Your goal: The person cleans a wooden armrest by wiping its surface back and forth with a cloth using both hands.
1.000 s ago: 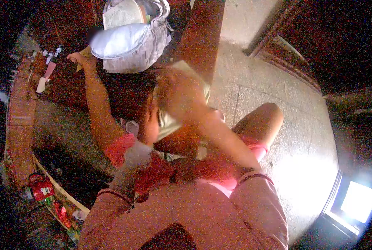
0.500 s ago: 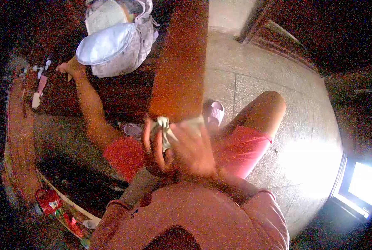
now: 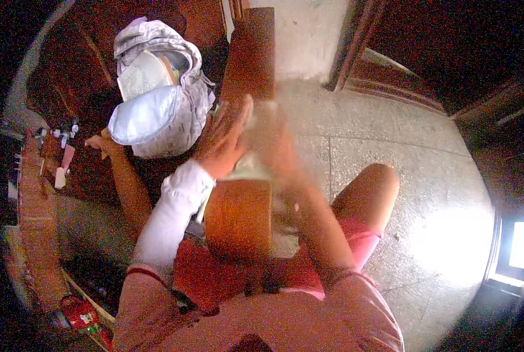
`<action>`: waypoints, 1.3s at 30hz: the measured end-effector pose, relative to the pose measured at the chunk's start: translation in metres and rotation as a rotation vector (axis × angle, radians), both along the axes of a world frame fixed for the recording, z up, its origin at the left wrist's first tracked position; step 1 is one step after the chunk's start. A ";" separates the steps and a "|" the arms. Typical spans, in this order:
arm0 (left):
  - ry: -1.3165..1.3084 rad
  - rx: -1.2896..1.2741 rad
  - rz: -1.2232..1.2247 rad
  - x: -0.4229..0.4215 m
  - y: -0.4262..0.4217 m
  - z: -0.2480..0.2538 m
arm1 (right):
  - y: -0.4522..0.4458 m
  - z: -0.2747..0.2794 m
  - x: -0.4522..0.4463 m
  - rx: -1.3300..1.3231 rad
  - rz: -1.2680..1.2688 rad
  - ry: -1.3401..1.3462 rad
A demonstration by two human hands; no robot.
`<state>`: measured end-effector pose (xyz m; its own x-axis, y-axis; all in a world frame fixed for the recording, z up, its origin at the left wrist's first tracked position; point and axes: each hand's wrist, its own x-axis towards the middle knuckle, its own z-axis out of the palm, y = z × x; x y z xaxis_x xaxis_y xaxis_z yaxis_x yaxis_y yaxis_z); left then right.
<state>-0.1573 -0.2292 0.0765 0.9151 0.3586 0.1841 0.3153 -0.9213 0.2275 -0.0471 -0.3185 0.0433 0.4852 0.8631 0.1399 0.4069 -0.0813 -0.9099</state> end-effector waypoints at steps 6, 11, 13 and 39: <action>0.002 0.161 0.107 0.074 0.081 -0.054 | 0.077 -0.039 0.074 0.183 0.019 0.094; -0.017 0.112 0.263 0.121 0.121 -0.062 | 0.137 -0.062 0.127 0.262 -0.006 -0.045; -0.022 0.080 0.317 0.131 0.126 -0.055 | 0.150 -0.059 0.139 0.321 0.046 0.121; -0.225 -0.067 -0.012 -0.092 -0.082 -0.019 | -0.121 -0.027 -0.092 0.051 0.071 0.511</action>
